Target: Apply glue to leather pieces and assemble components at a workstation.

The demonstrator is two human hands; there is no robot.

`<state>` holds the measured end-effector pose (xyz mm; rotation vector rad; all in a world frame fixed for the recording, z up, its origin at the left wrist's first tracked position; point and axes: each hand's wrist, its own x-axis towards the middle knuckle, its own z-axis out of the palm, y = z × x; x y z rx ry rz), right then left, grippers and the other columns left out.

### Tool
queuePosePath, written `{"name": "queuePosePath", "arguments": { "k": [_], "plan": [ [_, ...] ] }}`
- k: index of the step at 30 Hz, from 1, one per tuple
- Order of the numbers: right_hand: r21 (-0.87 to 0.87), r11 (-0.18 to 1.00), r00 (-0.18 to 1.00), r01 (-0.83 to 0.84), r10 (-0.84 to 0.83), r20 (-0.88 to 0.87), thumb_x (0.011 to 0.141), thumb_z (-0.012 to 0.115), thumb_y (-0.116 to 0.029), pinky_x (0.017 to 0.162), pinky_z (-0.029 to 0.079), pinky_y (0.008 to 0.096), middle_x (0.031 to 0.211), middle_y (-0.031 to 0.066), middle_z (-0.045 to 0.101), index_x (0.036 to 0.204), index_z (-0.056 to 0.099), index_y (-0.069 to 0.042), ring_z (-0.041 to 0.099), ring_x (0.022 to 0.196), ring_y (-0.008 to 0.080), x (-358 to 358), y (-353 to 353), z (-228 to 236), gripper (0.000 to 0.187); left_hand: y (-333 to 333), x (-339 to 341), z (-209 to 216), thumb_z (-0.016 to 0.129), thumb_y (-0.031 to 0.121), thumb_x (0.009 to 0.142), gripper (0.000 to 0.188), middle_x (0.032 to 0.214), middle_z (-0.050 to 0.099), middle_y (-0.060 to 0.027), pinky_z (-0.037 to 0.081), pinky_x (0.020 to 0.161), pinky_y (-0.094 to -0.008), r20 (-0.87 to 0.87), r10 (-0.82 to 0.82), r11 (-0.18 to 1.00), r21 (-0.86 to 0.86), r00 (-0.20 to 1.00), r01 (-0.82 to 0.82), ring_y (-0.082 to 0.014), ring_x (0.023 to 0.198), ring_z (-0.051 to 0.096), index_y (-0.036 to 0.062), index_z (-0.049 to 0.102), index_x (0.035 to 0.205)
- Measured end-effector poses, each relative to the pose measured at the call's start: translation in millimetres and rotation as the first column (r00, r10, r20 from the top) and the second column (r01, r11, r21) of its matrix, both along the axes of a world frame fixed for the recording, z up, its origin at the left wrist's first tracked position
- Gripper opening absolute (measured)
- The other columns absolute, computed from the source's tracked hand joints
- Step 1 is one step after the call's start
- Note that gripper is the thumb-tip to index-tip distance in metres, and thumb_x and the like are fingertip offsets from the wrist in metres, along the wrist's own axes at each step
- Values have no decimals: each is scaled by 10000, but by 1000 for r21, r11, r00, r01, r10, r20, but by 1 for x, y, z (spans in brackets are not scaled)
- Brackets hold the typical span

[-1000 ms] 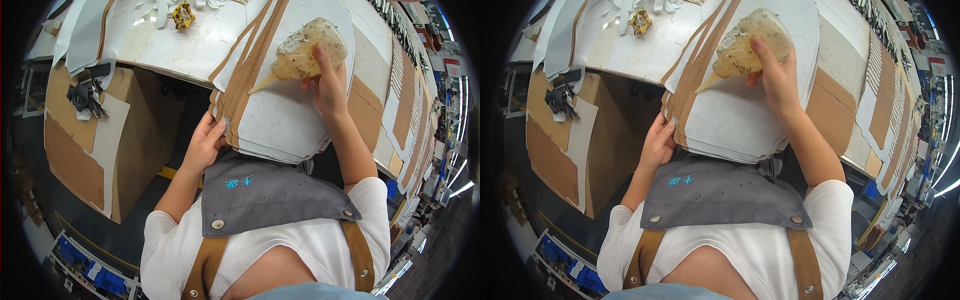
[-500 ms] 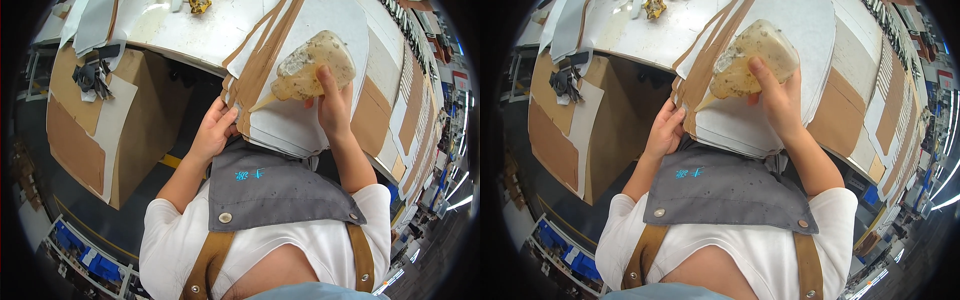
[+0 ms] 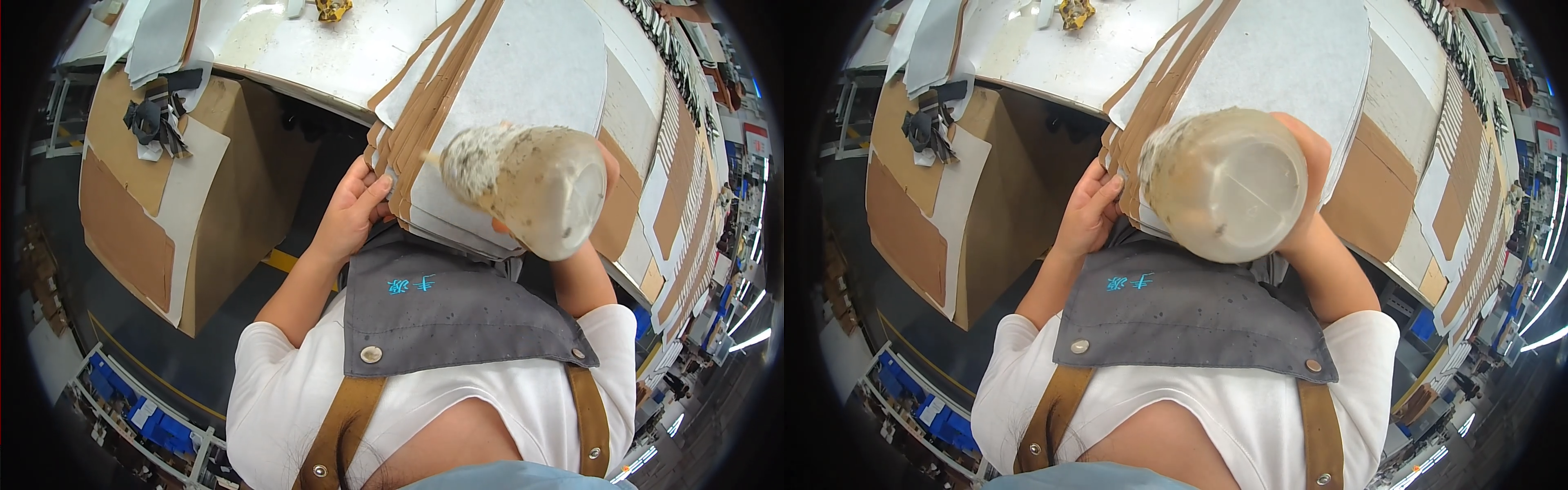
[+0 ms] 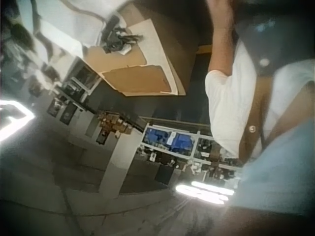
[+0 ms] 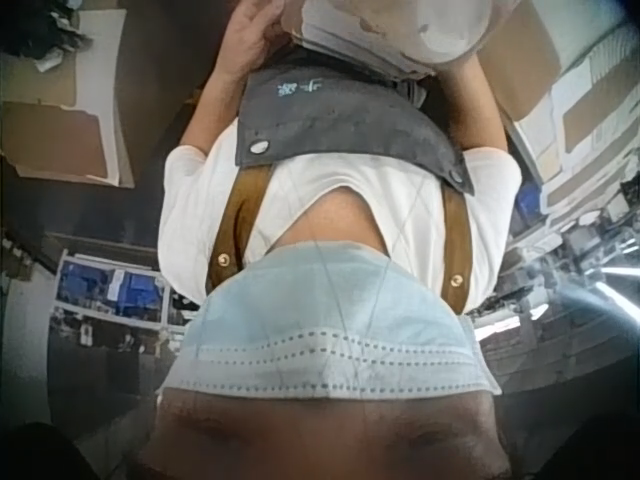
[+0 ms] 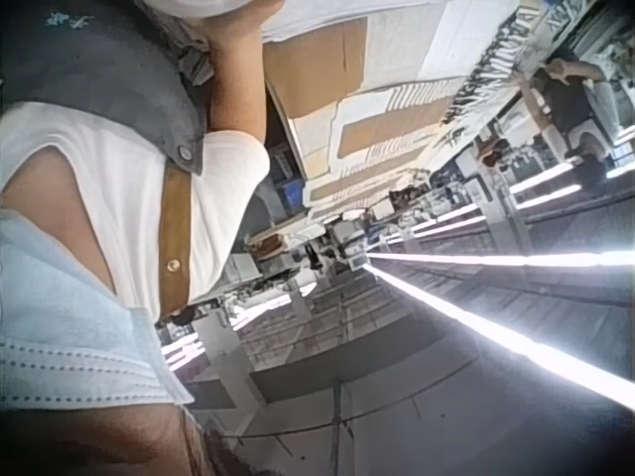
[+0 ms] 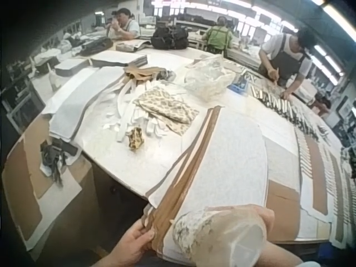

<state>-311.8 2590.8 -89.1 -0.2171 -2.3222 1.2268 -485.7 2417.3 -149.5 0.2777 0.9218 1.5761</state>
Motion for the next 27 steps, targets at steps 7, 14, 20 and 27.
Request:
{"name": "queuePosePath", "arguments": {
  "k": [7,14,20,27],
  "plan": [
    [330,603,660,726,-477,-580,828,626,-187,924,430,345,1236,141,437,1250,344,17,442,1150,238,0,58,39,547,3,-3,2,436,127,914,347,1067,538,-59,444,710,-224,-92,-19,998,-68,996,13,-83,884,528,32,375,1242],
    [-145,497,457,856,-857,-238,821,593,-402,524,472,270,907,101,589,1173,414,0,609,737,199,138,133,113,563,-2,-24,0,451,115,902,112,748,547,-23,395,539,-194,-430,-55,988,-152,901,-13,-63,616,491,23,508,931],
    [846,271,-381,460,-800,463,735,502,-633,707,471,436,1042,244,579,1253,397,-114,597,898,373,279,136,81,741,0,-61,14,439,123,912,210,530,355,37,245,398,-165,-582,208,961,-31,786,-277,-17,438,294,64,447,711],
    [838,213,-605,503,-606,517,783,439,-635,804,440,462,1109,225,558,1315,321,-60,538,1031,369,338,102,17,792,35,-57,50,428,134,926,212,610,401,21,252,415,-168,-663,230,972,190,712,-137,-24,459,308,41,463,738]
  ]
}}
